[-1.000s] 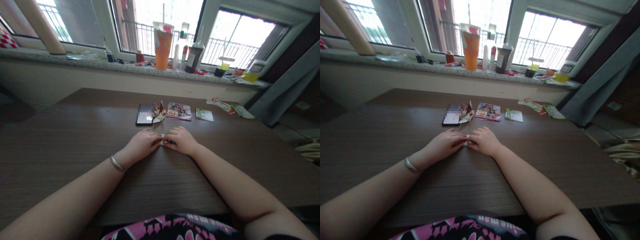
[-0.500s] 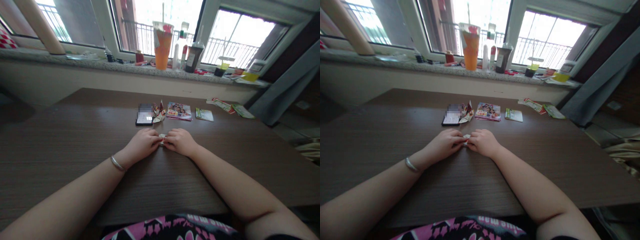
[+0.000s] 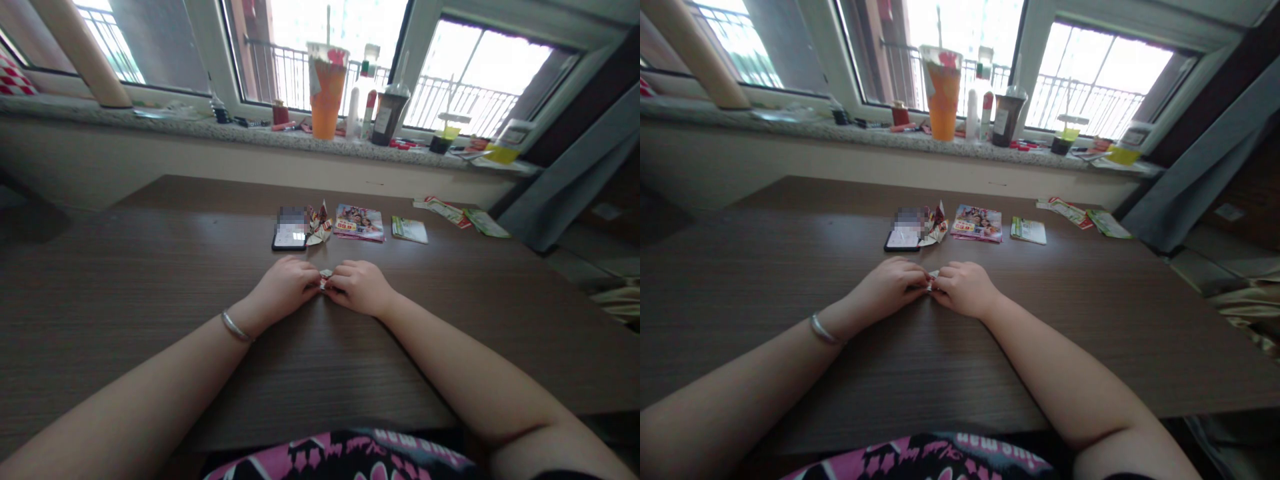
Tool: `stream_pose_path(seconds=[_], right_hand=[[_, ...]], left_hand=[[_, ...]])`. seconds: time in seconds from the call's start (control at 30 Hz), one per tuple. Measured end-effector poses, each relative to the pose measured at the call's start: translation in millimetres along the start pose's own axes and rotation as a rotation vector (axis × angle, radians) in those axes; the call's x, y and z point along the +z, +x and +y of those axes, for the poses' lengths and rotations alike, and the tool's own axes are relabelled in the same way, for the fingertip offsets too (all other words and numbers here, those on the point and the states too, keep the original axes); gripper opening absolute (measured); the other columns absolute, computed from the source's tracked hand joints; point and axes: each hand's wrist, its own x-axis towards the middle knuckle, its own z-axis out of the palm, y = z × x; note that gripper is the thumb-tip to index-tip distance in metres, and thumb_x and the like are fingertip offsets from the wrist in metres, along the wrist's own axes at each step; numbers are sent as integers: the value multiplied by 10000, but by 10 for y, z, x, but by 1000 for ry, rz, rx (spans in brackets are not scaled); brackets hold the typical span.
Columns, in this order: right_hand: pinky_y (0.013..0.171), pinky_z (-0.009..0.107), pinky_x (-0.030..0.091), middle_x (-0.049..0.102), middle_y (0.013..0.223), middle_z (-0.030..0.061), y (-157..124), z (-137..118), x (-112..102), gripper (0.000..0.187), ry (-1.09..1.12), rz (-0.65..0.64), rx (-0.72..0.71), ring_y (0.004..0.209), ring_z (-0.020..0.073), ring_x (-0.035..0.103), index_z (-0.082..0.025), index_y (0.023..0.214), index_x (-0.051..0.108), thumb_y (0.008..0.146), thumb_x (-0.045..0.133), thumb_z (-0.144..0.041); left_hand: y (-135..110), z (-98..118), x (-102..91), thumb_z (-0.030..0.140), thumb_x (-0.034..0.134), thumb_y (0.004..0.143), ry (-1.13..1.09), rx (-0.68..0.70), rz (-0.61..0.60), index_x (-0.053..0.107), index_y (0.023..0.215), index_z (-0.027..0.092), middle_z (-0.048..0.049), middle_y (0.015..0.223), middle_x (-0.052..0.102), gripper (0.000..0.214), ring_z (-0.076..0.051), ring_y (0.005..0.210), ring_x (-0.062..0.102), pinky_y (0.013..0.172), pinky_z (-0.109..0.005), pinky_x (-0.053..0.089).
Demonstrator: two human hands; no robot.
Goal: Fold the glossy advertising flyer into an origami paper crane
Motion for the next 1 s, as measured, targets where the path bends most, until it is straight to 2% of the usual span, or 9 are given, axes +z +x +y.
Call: stream_pose_path(seconds=[0.23, 0.4, 0.57, 0.67, 0.83, 1.0], right_hand=[[655, 284, 357, 673, 880, 55, 41, -60, 4, 251, 6, -82, 99, 799, 171, 577, -189, 952, 676, 938, 483, -347], [674, 266, 372, 660, 882, 58, 57, -68, -6, 226, 97, -104, 181, 823, 166, 577, -183, 946, 665, 931, 497, -334], [691, 262, 377, 651, 871, 42, 30, 0, -37, 212, 201, -112, 142, 825, 171, 575, -205, 958, 672, 871, 590, -380], [700, 257, 378, 655, 892, 41, 17, 30, -23, 195, 256, -115, 135, 837, 167, 577, -220, 991, 684, 878, 588, -346], [702, 242, 388, 658, 862, 29, 32, 10, 52, 150, 354, -62, 206, 817, 149, 577, -221, 927, 708, 886, 576, -278], [704, 248, 385, 649, 798, 27, 59, -24, 34, 75, 344, -80, 283, 796, 158, 558, -196, 856, 690, 831, 635, -241]], left_hand=[[-19, 42, -24, 258, 595, 872, 72, 4, -21, 716, 838, 183, -46, 888, 720, 147, -217, 844, 650, 834, -372, 439], [-13, 75, -28, 232, 574, 870, 89, -27, -35, 704, 855, 176, -52, 890, 707, 142, -214, 828, 648, 810, -364, 453], [-7, 66, -25, 237, 599, 855, 50, -50, -23, 704, 879, 196, -43, 880, 696, 116, -208, 829, 645, 805, -353, 456], [-13, 42, -8, 227, 619, 842, -5, -69, -7, 711, 867, 200, -41, 881, 695, 99, -196, 820, 642, 791, -328, 462], [-5, 19, 22, 210, 631, 831, -111, -102, -5, 728, 837, 191, -53, 893, 696, 99, -167, 784, 637, 741, -271, 476], [3, 37, 6, 194, 625, 823, -114, -110, -23, 726, 811, 179, -54, 893, 689, 102, -164, 796, 634, 742, -255, 482]])
